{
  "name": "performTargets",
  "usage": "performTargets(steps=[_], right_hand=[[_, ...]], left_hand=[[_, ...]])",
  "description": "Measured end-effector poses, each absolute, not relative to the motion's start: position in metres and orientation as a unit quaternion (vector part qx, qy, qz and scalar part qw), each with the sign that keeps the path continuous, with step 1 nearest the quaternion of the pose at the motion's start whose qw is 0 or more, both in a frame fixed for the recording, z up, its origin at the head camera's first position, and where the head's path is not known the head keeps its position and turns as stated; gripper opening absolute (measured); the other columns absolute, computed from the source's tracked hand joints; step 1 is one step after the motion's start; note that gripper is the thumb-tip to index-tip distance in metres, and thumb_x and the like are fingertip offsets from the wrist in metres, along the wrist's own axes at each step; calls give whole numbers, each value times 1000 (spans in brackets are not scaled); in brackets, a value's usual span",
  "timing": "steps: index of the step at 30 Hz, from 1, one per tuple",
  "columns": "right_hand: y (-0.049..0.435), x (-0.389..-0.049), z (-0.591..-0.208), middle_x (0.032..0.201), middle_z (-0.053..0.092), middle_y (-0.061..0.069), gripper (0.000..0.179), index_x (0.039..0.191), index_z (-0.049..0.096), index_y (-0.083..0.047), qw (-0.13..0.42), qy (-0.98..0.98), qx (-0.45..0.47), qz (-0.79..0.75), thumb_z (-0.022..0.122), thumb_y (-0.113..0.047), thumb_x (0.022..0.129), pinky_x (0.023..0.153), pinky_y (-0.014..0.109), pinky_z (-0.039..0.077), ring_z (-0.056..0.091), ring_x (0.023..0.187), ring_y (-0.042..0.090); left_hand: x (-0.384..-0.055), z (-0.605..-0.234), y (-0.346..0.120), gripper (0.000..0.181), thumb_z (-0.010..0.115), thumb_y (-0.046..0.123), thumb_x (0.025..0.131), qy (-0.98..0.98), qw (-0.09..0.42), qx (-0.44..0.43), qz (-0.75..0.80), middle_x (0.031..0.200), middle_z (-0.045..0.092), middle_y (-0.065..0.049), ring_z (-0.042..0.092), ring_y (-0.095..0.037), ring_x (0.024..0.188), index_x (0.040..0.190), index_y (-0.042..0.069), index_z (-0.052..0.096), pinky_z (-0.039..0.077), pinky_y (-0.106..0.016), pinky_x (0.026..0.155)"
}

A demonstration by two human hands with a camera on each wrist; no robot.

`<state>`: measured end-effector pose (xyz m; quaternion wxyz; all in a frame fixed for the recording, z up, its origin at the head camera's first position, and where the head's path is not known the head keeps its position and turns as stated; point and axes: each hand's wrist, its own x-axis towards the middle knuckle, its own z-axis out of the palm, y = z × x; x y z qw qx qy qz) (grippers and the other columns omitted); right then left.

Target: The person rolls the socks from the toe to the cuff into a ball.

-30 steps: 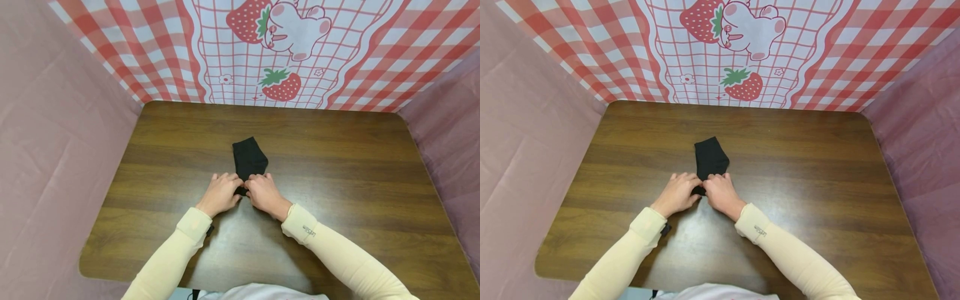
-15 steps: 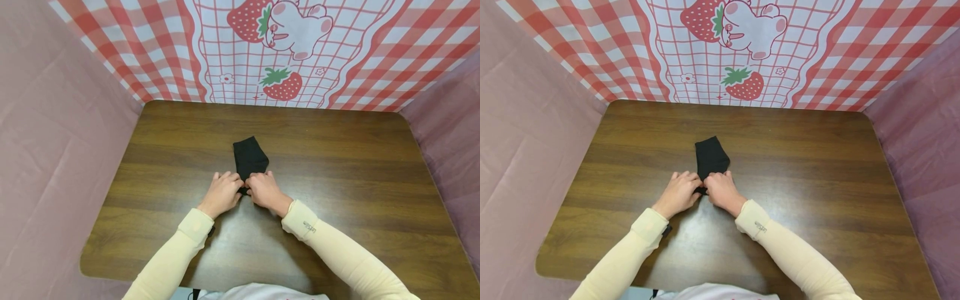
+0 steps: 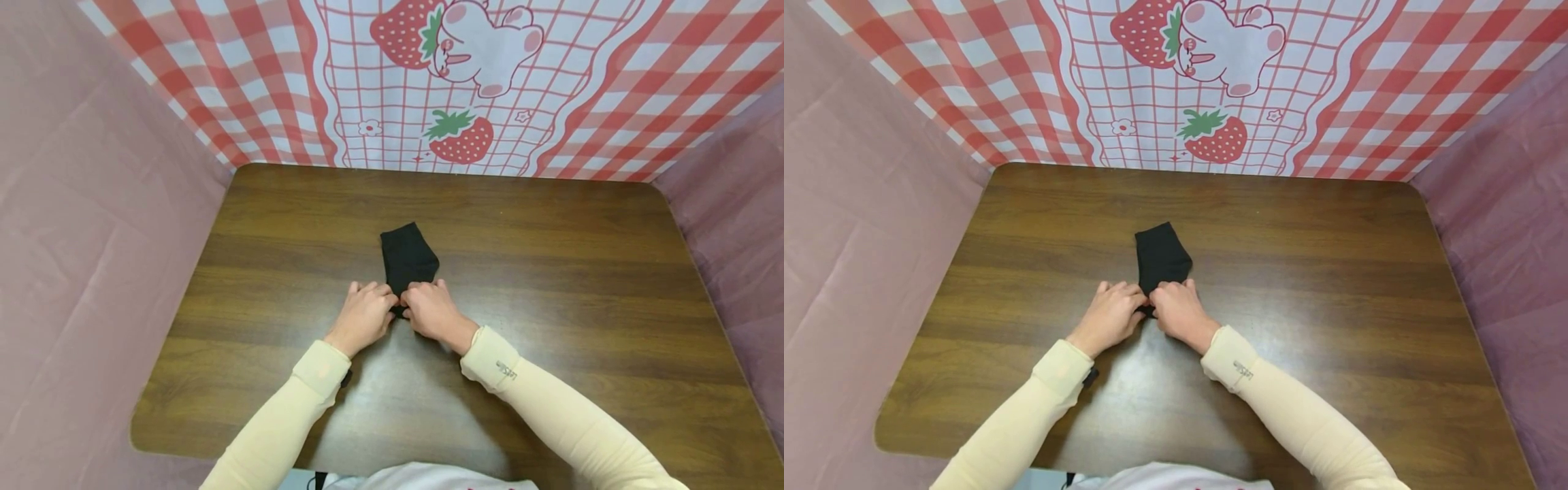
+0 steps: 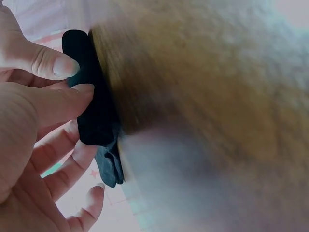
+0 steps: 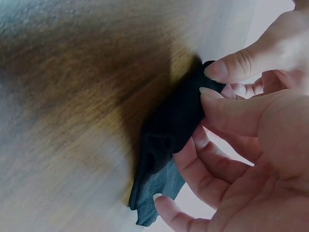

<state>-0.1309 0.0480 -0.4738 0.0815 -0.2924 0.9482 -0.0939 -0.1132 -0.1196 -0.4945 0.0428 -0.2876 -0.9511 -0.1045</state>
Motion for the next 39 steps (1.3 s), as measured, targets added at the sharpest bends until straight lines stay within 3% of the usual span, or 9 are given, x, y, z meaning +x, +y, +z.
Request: performTargets(steps=[7, 12, 21, 30, 39], right_hand=[[50, -127, -474, 83, 59, 2, 8, 85, 70, -13, 71, 944, -309, -86, 77, -14, 84, 71, 44, 39, 60, 79, 22], [52, -125, -476, 89, 60, 3, 12, 91, 71, -11, 55, 943, -318, -84, 79, -14, 82, 73, 46, 39, 59, 83, 24], [52, -122, -477, 93, 58, 5, 9, 92, 73, -11, 38, 943, -320, -87, 77, -14, 84, 73, 44, 38, 54, 84, 25], [51, -122, -477, 90, 61, 6, 10, 94, 75, -11, 43, 944, -317, -80, 77, -12, 85, 79, 47, 38, 58, 84, 26], [51, -122, -478, 85, 62, 4, 11, 90, 70, -10, 20, 945, -317, -80, 78, -12, 83, 87, 50, 39, 61, 82, 26]], left_hand=[[-115, -492, -119, 11, 78, 18, 86, -952, 28, -281, -114, 93, 66, 2, 60, -19, 85, 96, 16, 74, 36, -39, 73], [-119, -492, -121, 13, 78, 19, 87, -952, 14, -280, -125, 96, 68, 2, 62, -20, 88, 99, 17, 75, 38, -39, 73], [-126, -487, -121, 14, 76, 18, 88, -950, -35, -273, -146, 99, 70, 2, 63, -21, 88, 102, 18, 76, 40, -40, 73], [-135, -484, -122, 12, 75, 18, 89, -945, -85, -262, -175, 98, 71, 2, 65, -20, 89, 101, 17, 76, 41, -42, 76], [-138, -483, -122, 10, 75, 16, 89, -943, -94, -259, -188, 96, 71, 2, 65, -18, 88, 99, 17, 77, 41, -43, 75]])
